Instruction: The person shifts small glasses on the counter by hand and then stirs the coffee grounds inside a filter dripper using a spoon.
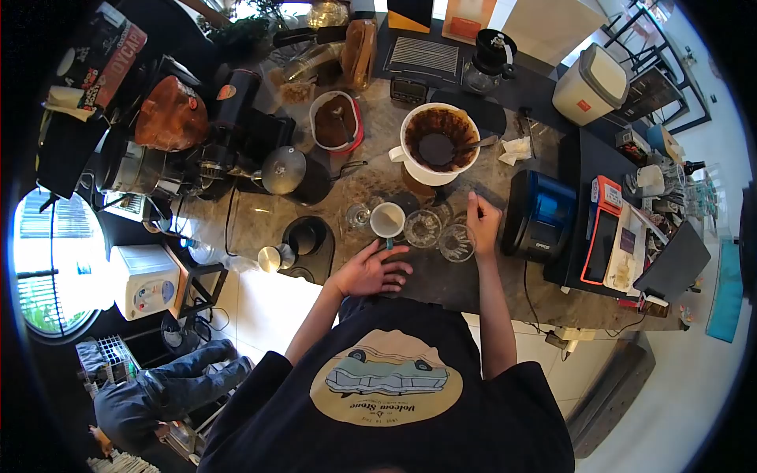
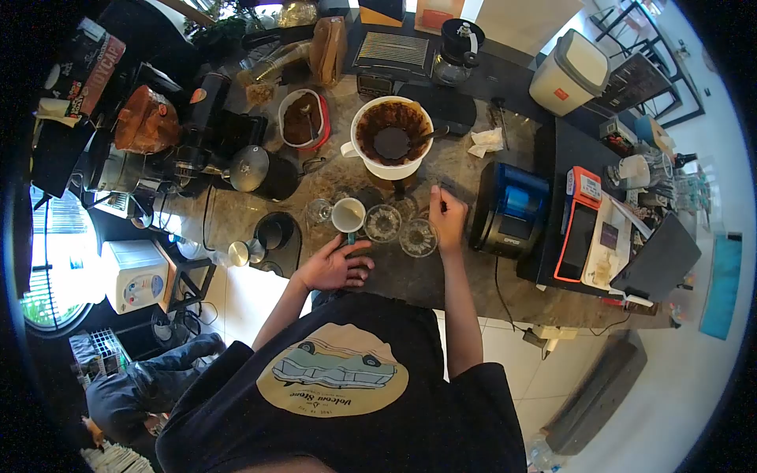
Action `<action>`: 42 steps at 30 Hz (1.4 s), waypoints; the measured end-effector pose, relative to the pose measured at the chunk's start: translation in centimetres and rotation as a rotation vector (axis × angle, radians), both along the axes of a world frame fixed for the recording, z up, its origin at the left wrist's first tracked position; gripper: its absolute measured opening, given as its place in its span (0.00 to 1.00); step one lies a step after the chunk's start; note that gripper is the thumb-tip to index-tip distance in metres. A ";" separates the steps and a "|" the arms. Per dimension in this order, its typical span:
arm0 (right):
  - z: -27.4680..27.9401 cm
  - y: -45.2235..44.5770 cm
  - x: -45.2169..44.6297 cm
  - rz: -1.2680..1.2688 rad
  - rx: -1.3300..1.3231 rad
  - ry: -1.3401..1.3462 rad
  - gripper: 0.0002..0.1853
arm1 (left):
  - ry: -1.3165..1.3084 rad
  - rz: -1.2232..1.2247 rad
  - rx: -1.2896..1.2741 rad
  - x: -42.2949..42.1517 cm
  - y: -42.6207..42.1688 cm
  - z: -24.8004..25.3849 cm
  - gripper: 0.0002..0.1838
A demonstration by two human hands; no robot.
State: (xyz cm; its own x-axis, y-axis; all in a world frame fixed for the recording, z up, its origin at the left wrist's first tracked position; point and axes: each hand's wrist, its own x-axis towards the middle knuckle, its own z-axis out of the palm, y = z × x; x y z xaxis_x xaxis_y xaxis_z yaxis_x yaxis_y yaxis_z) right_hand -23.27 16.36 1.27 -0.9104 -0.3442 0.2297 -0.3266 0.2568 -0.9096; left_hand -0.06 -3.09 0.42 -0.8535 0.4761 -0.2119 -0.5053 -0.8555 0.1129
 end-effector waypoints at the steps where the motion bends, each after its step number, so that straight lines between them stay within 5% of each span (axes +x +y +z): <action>1: 0.2 -0.1 0.0 0.000 0.014 0.001 0.20 | 0.001 0.000 0.015 -0.1 0.0 0.0 0.36; 42: 0.5 -0.1 0.2 -0.117 0.093 0.054 0.19 | -0.013 0.001 0.114 0.2 0.1 -1.0 0.33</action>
State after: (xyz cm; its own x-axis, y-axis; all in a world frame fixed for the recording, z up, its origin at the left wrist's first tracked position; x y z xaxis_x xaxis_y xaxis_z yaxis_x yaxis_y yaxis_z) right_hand -23.09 16.22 1.81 -0.9328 -0.2583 0.2512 -0.3370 0.3786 -0.8621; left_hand 0.09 -2.97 -0.56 -0.8514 0.4972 -0.1670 -0.5055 -0.8628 0.0083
